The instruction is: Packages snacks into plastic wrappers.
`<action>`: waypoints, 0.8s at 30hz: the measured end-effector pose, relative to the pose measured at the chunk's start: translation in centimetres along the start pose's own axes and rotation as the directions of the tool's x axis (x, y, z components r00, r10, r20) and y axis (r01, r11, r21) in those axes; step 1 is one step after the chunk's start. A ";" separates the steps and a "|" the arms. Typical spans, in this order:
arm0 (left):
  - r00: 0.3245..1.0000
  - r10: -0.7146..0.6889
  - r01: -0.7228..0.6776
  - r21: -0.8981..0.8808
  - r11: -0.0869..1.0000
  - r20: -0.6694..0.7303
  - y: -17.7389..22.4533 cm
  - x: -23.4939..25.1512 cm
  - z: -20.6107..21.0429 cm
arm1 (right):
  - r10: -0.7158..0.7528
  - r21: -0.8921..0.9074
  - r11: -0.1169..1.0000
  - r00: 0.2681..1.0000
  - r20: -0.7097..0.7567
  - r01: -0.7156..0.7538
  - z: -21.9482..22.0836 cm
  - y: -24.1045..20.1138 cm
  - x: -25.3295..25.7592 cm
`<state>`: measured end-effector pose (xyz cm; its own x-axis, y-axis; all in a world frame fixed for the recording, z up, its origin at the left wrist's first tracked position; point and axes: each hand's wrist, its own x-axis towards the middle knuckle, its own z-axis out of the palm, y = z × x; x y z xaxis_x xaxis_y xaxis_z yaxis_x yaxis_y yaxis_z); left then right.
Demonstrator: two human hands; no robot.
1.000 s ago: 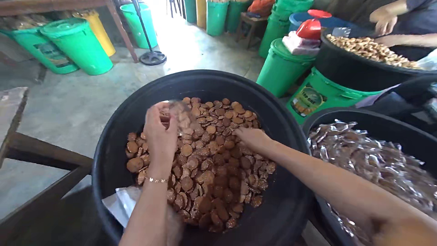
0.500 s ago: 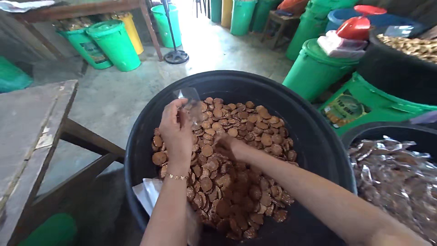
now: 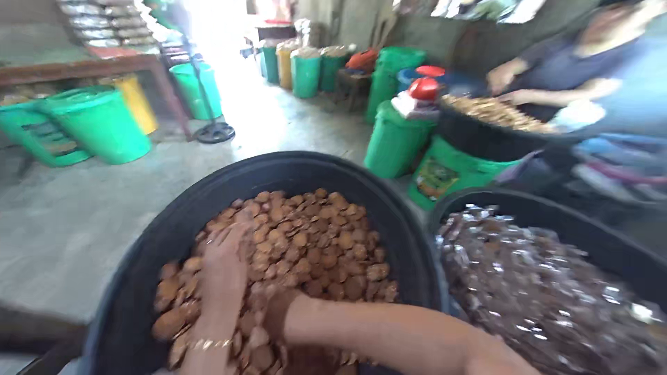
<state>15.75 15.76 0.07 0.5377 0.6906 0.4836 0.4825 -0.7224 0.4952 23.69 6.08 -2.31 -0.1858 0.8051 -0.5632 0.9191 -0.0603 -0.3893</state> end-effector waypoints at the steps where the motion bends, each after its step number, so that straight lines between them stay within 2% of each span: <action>1: 0.999 0.029 -0.029 0.005 1.000 0.030 0.0 -0.1 0.4 | -0.041 0.008 0.999 0.997 -0.065 0.042 0.2 0.9 -0.5; 3: 0.990 0.057 -0.060 0.015 0.998 0.127 -0.1 -0.3 1.2 | -0.088 0.017 0.995 0.972 -0.220 0.094 -0.1 3.3 -1.4; 4: 0.974 0.041 -0.046 0.019 0.999 0.223 0.0 -0.3 1.4 | -0.060 0.093 0.991 0.952 -0.301 0.092 -0.7 4.5 -1.9; 5: 0.936 -0.002 -0.014 0.043 0.999 0.351 0.5 -0.1 1.6 | 0.010 0.246 0.965 0.928 -0.373 0.089 -1.5 5.7 -2.7; 7: 0.830 -0.080 0.029 0.100 0.995 0.552 1.2 0.1 2.3 | 0.159 0.584 0.786 0.847 -0.507 0.202 -2.9 8.2 -4.2; 8: 0.791 -0.094 0.053 0.086 0.995 0.604 1.4 0.1 2.9 | 0.209 0.685 0.678 0.824 -0.526 0.266 -3.6 9.0 -5.1; 9: 0.787 -0.083 0.079 0.033 0.996 0.612 1.7 -0.2 3.4 | 0.220 0.710 0.625 0.800 -0.558 0.323 -3.9 9.3 -5.9; 10: 0.794 -0.076 0.116 -0.028 0.993 0.603 2.0 -0.5 3.9 | 0.198 0.674 0.647 0.775 -0.600 0.356 -4.0 9.2 -6.5; 11: 0.810 -0.074 0.152 -0.086 0.985 0.582 2.4 -0.8 4.3 | 0.159 0.590 0.728 0.750 -0.641 0.350 -3.9 8.6 -6.9; 13: 0.833 -0.080 0.189 -0.146 0.971 0.548 3.1 -1.2 4.8 | 0.065 0.348 0.904 0.723 -0.688 0.250 -3.7 7.4 -7.5; 14: 0.851 -0.063 0.181 -0.178 0.967 0.521 3.4 -1.4 4.9 | 0.044 0.246 0.953 0.726 -0.686 0.175 -3.6 6.9 -7.5; 16: 0.926 0.023 0.072 -0.237 0.969 0.376 4.1 -2.1 5.2 | 0.068 0.170 0.984 0.753 -0.655 0.059 -3.3 6.7 -7.1; 18: 0.963 0.177 -0.130 -0.228 0.965 0.202 4.7 -2.8 5.7 | 0.156 0.266 0.964 0.792 -0.591 0.009 -3.5 6.4 -6.8; 20: 0.940 0.335 -0.321 -0.162 0.933 0.068 5.4 -3.3 5.9 | 0.228 0.494 0.865 0.808 -0.543 0.088 -3.9 6.1 -6.9; 21: 0.920 0.392 -0.386 -0.140 0.912 0.021 5.8 -3.3 5.7 | 0.233 0.570 0.800 0.780 -0.581 0.186 -3.8 6.2 -6.9; 22: 0.895 0.446 -0.444 -0.129 0.887 -0.020 5.9 -3.1 5.2 | 0.223 0.586 0.759 0.732 -0.644 0.285 -3.7 6.2 -6.8; 24: 0.850 0.520 -0.527 -0.162 0.834 -0.085 4.7 -2.1 3.1 | 0.151 0.460 0.759 0.562 -0.813 0.462 -4.4 6.0 -7.0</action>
<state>19.08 10.87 -0.88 0.6490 0.2136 0.7302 0.0072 -0.9614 0.2749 32.01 2.65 2.51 0.3165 0.9233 0.2176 0.4520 0.0549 -0.8903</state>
